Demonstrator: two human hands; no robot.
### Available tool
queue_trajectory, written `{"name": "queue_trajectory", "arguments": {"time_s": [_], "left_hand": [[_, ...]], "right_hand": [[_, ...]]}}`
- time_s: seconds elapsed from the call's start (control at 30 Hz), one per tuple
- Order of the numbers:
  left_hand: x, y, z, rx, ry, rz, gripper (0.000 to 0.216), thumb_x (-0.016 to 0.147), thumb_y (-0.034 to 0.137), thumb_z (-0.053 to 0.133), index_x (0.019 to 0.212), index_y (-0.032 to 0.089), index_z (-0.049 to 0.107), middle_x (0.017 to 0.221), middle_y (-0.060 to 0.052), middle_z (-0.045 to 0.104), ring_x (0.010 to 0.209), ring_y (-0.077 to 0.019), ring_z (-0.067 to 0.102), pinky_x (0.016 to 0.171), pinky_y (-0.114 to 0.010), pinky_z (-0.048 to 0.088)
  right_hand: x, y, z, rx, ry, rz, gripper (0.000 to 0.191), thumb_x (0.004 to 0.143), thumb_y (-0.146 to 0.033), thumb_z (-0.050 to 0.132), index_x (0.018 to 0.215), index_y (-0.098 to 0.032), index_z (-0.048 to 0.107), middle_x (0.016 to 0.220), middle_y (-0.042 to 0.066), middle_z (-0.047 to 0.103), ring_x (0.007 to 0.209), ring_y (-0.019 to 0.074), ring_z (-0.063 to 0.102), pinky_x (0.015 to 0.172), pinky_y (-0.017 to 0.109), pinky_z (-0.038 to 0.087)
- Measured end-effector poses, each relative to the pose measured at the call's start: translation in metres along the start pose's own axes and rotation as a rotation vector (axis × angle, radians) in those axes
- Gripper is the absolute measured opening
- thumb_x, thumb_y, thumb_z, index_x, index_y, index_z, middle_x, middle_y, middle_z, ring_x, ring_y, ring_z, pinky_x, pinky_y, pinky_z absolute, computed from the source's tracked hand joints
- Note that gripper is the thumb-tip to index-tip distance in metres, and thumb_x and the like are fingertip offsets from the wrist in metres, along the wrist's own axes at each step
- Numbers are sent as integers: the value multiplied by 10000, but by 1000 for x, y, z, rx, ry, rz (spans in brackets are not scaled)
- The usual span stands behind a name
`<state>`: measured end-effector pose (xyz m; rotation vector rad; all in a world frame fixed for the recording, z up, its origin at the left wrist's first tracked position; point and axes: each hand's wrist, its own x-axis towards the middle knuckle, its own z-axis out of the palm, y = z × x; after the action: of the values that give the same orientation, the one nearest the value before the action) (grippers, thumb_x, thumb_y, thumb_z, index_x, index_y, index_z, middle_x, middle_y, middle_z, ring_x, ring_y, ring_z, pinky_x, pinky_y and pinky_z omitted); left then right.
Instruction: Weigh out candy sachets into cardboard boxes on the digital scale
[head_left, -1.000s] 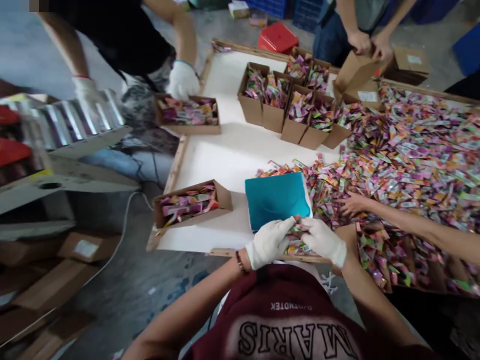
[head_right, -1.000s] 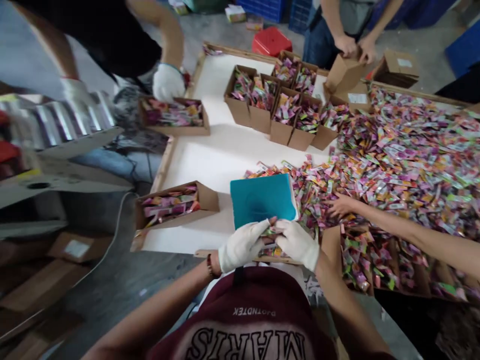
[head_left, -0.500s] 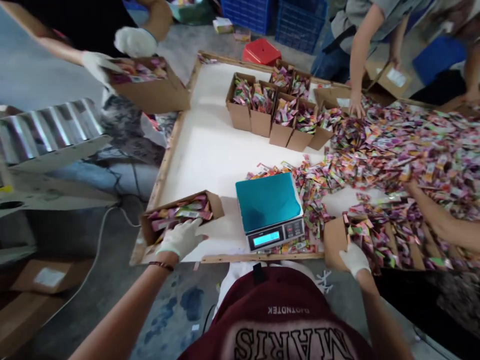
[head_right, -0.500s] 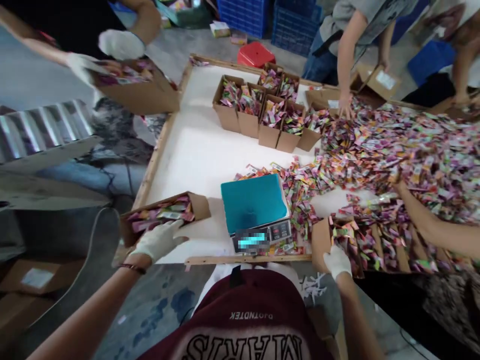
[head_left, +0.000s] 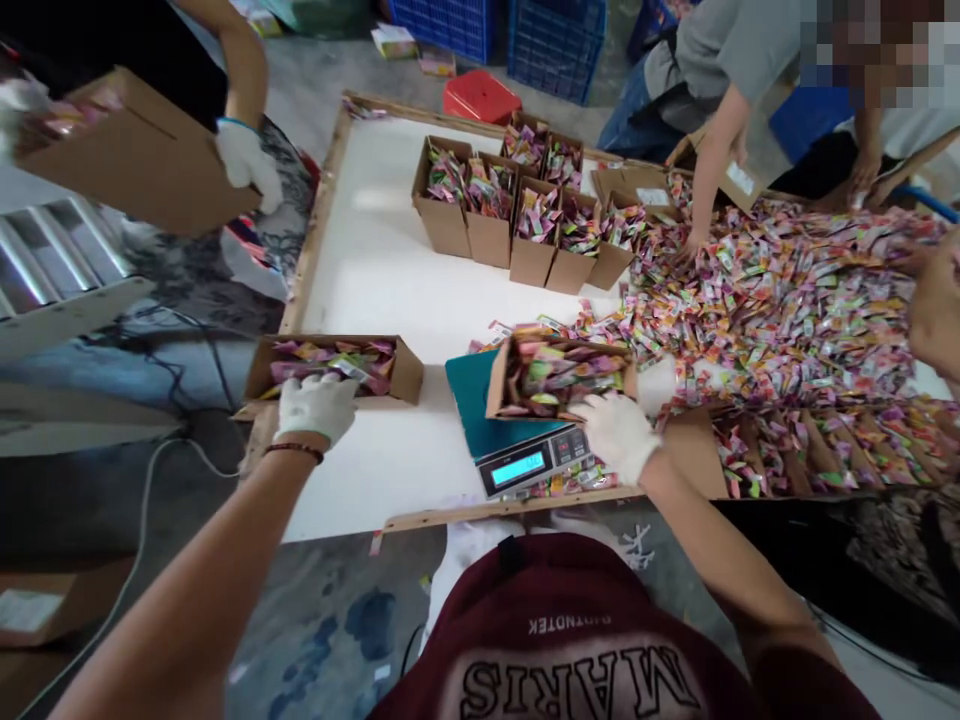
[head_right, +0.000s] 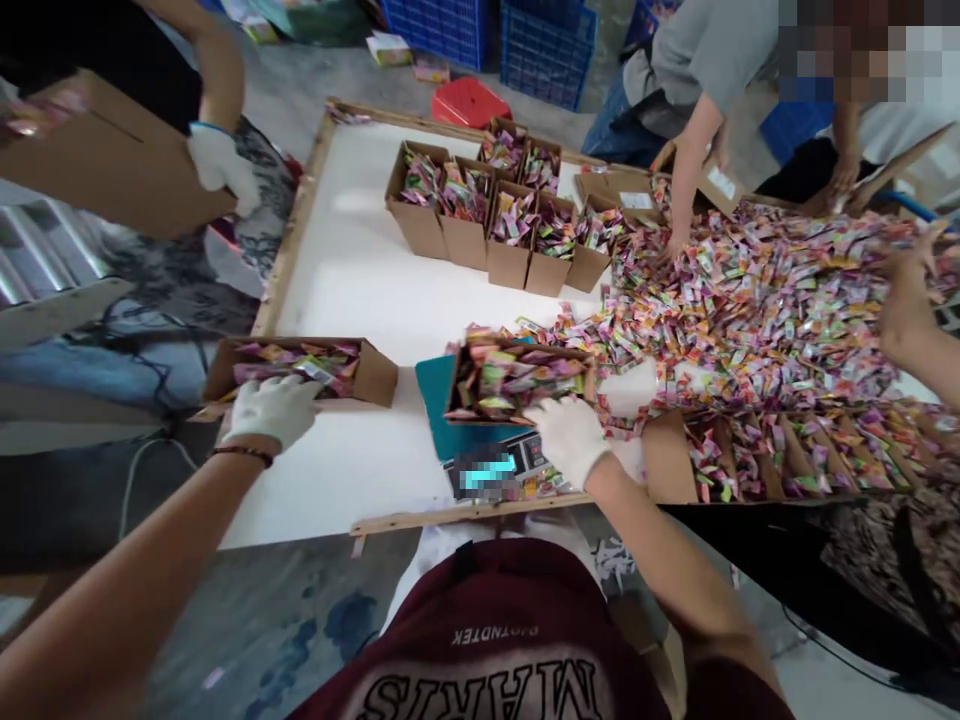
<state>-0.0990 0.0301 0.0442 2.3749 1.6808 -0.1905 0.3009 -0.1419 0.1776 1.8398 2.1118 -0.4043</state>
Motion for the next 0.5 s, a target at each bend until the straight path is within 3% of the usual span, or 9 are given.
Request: {"name": "queue_trajectory", "arguments": {"time_s": [0.13,0.27,0.4,0.5], "left_hand": [[-35,27,-12,-7,162,5,372,891,421,505,1061,134,668,1252,-227,630,1223,-433,544,1013,-613,414],[-82,58,-3,-310,225,-33,449,927,518,495,1167,169,642,1317,-178,635,1168,-337,625,993,-482,513],[-116,89,5,-615,249,-72,446,929,525,522,1170,166,633,1341,-163,642,1203,-294,636,1037,-430,525],[-123,104,-3,-733,263,-109,432,921,513,542,1158,162,632,1292,-149,663,1089,-260,673,996,-419,549]], "right_hand": [[46,-18,6,3,-66,-142,381,909,-135,533,1244,-210,699,1123,127,708,1028,230,646,923,351,463],[46,-14,7,7,-72,-214,473,908,-86,519,1336,-235,655,1236,123,673,1069,257,651,938,396,491],[14,11,-8,274,191,-358,445,961,-208,558,1405,-212,586,1377,112,607,1186,255,621,1015,417,523],[-7,41,-16,419,445,-360,393,994,-259,527,1376,-191,592,1334,115,633,1246,245,594,1089,430,500]]}}
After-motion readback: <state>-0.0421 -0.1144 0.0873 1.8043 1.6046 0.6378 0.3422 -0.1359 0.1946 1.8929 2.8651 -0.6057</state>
